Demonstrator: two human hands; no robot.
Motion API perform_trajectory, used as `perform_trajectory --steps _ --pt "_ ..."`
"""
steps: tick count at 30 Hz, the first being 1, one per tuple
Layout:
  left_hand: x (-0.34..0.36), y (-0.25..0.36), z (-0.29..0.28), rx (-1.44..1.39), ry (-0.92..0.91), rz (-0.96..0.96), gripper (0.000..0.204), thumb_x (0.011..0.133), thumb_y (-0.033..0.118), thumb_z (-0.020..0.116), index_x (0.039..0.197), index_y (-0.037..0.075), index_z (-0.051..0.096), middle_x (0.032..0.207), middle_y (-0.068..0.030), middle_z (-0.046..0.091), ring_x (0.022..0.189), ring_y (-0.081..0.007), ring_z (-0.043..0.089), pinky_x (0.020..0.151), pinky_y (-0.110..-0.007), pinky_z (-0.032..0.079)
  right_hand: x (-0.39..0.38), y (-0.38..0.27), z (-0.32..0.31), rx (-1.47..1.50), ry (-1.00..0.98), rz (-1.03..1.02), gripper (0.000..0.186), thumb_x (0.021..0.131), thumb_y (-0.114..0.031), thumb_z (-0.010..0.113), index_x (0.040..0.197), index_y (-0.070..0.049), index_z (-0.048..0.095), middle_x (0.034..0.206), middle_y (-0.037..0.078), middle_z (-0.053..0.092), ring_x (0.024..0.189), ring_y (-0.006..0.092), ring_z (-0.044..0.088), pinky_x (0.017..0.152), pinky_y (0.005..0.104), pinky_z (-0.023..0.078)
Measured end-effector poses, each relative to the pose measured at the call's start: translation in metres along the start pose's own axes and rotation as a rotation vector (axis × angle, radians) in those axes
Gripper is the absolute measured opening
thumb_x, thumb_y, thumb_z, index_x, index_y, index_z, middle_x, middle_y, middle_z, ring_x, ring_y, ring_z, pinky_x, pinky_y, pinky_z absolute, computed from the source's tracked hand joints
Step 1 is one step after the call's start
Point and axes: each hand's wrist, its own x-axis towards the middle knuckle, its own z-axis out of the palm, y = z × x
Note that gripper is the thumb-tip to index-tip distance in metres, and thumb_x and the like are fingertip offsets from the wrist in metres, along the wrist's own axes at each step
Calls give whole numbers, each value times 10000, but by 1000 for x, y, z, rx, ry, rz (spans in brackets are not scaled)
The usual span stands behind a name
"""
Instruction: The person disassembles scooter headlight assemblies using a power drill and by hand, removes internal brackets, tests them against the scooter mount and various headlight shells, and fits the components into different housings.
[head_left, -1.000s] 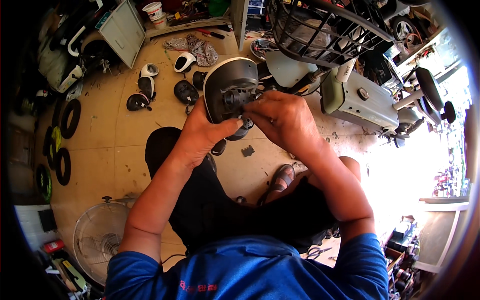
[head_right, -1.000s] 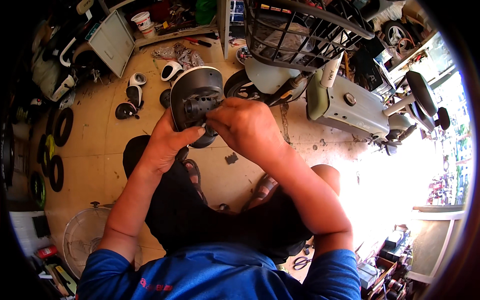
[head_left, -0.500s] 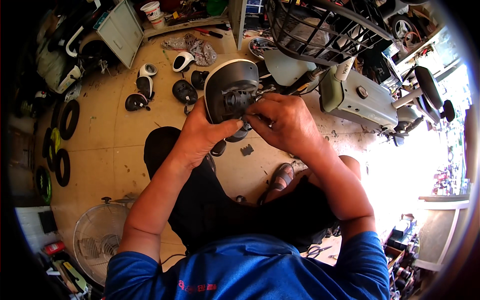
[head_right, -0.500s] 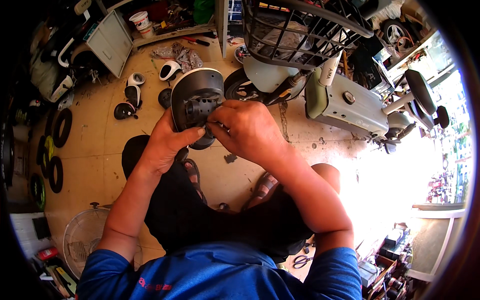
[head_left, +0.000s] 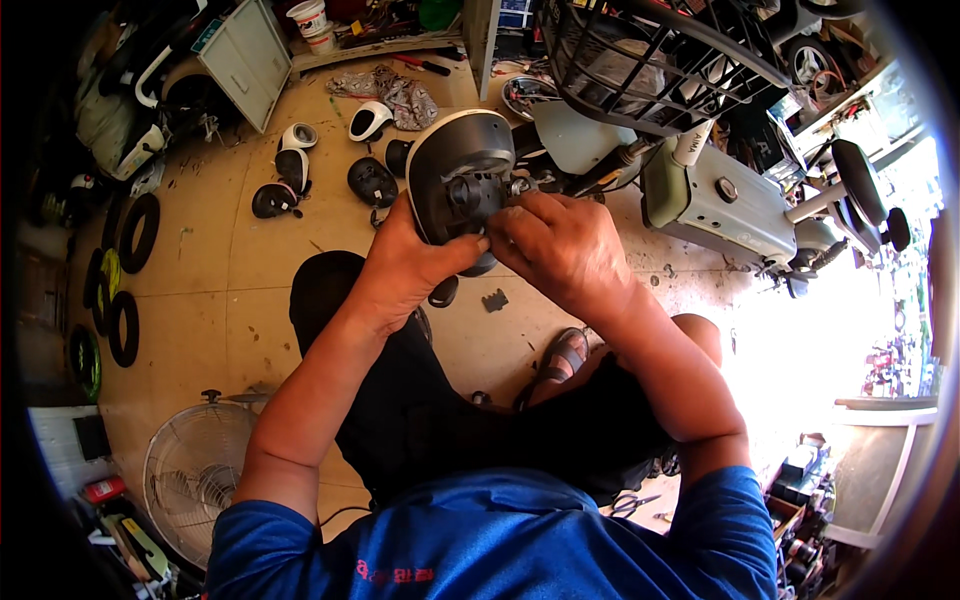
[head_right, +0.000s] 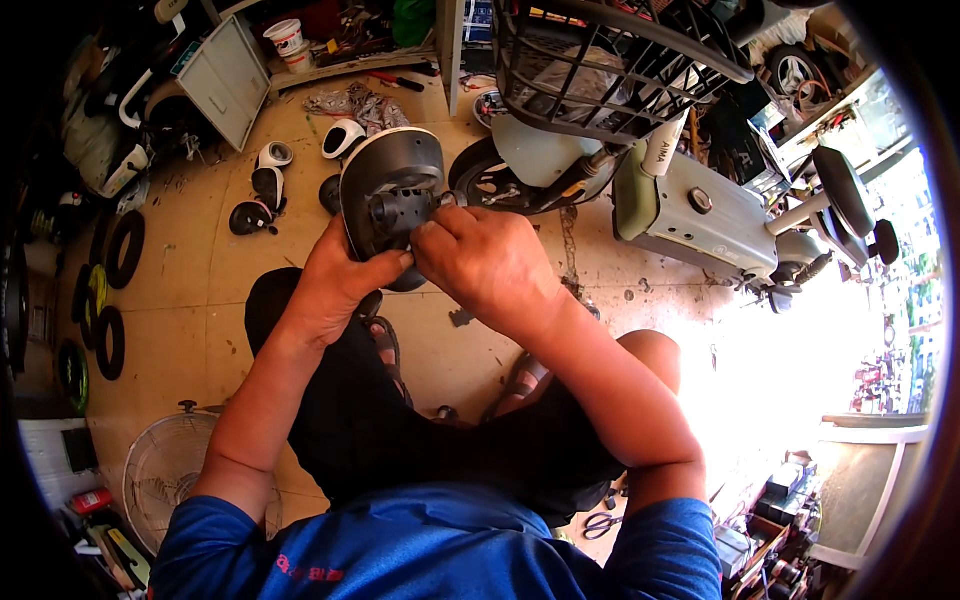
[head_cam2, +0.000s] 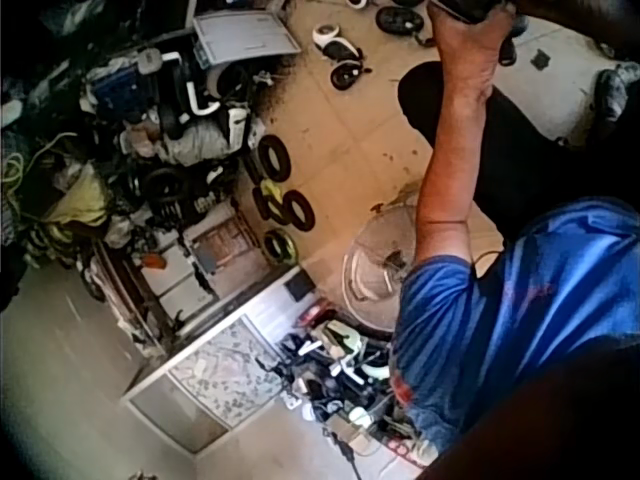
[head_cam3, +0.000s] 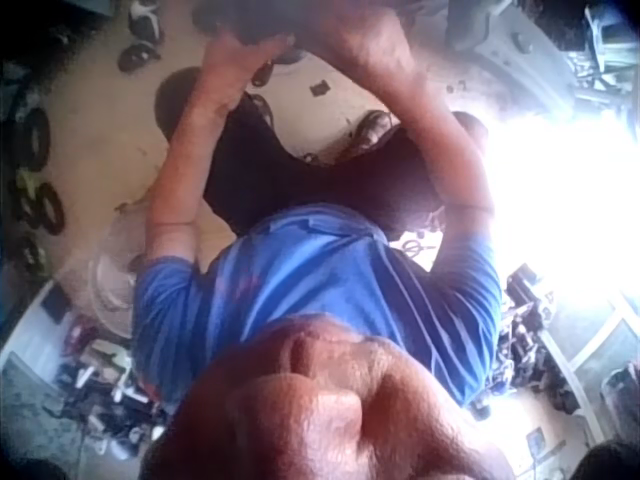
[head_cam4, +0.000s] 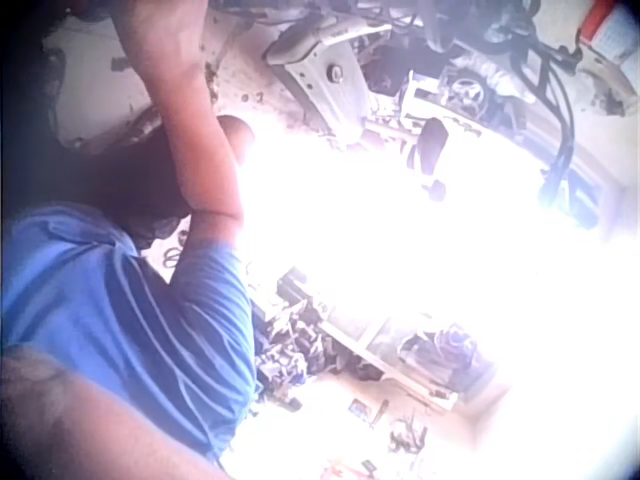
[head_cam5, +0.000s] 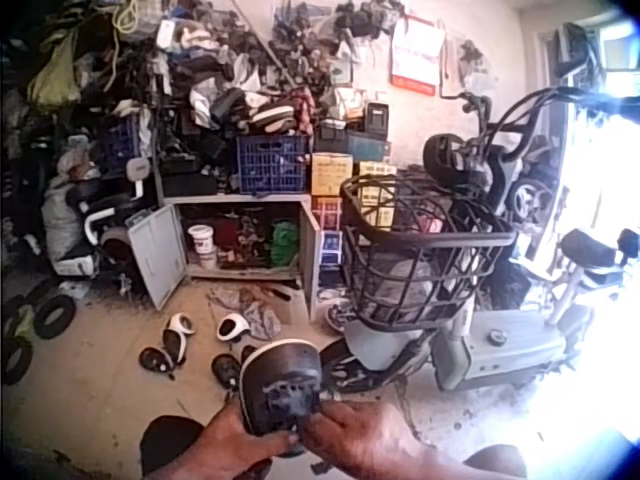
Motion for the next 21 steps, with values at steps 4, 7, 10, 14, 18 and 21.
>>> perform_trajectory --steps 4,7,10,14,18,21 --pt "1 -6 0 11 83 59 582 809 80 805 1341 22 574 1183 -46 676 1034 -129 648 911 -305 559 3 3 -2 -30 32 41 155 816 -129 781 907 -90 661 801 64 590 679 263 660 572 387 549" --pt "-4 -6 2 -17 39 8 587 815 78 801 1352 22 569 1181 -48 677 1040 -129 648 925 -311 555 12 15 -11 19 128 161 129 818 -84 807 899 -70 708 793 77 646 689 274 686 590 388 560" --pt "-4 -5 -2 -50 12 -48 588 821 74 798 1359 22 567 1183 -53 678 1047 -133 649 940 -314 552 10 13 -12 194 141 326 126 828 -79 810 923 -56 730 816 95 685 704 289 701 604 374 562" --pt "-4 -8 -6 -30 42 -21 579 866 109 777 1399 29 565 1253 -56 674 1127 -142 640 1020 -333 521 8 7 -18 326 34 314 145 843 -90 809 965 -55 739 828 116 694 716 315 704 632 387 568" --pt "-4 -5 -5 -55 31 -47 568 863 99 776 1386 21 570 1249 -57 677 1124 -138 641 1011 -329 522 1 4 -14 226 -70 187 165 856 -122 805 984 -56 726 835 116 681 721 332 695 642 413 569" --pt "-3 -4 -4 -12 13 -42 566 859 86 775 1381 13 570 1249 -59 677 1120 -137 644 1009 -326 520 2 2 -10 202 -121 175 168 863 -153 794 966 -56 704 858 111 672 738 337 690 651 420 569"
